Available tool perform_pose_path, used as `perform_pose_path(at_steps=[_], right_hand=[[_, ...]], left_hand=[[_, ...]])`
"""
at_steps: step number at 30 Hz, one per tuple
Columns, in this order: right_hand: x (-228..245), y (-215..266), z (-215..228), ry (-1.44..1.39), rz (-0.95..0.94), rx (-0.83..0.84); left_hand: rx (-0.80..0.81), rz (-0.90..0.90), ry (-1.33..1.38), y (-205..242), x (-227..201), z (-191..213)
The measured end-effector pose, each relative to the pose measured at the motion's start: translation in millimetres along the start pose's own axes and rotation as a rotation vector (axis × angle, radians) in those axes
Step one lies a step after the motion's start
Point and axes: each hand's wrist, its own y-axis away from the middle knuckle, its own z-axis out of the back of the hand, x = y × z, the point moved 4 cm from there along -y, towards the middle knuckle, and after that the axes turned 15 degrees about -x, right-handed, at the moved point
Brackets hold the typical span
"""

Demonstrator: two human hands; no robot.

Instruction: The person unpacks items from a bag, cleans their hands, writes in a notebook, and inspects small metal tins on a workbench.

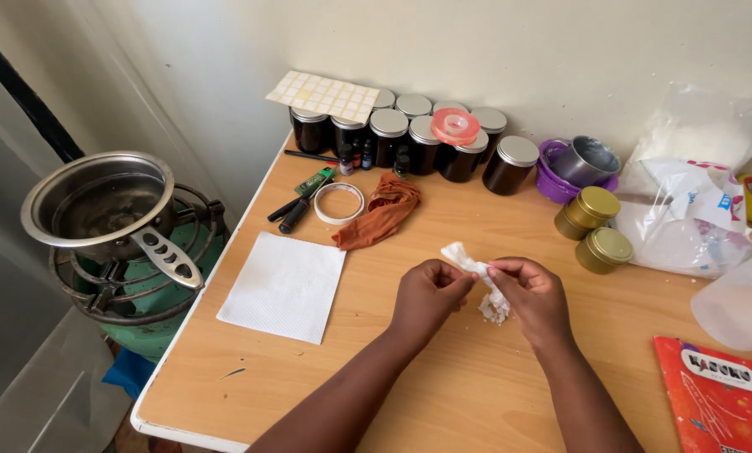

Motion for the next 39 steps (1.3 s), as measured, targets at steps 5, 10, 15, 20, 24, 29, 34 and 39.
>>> perform_pose_path(at_steps=[5, 10, 15, 20, 24, 29, 34, 39], right_hand=[[16.0, 12.4, -9.7, 0.011, 0.195, 0.072], [23.9, 14.3, -6.5, -0.037, 0.151, 0.037], [20.4, 7.6, 1.7, -0.019, 0.095, -0.041], [10.9, -4.4, 14.9, -0.055, -0.057, -0.248], [-33.0, -30.0, 43.4, -0.152, -0.222, -0.291], [-1.8, -19.3, 29.0, -0.228, -0.281, -0.242], [16.7, -7.7, 13.5, -0.254, -0.133, -0.097], [-16.7, -13.6, 35.4, -0.291, 0.007, 0.101]], left_hand=[[0.143, 0.135, 0.259, 10.4, -9.8, 3.4], [0.143, 0.154, 0.333, -0.7, 7.0, -5.1], [0.149, 0.172, 0.354, -11.4, 20.9, -6.5], [0.129, 0.220, 0.432, -21.7, 25.9, -3.7], [0.163, 0.335, 0.624, -24.3, 36.0, -10.7], [0.296, 0.681, 0.888, -14.1, 14.0, -4.2], [0.284, 0.590, 0.806, -20.1, 27.9, -8.9], [0.237, 0.497, 0.668, -19.5, 26.2, -5.6]])
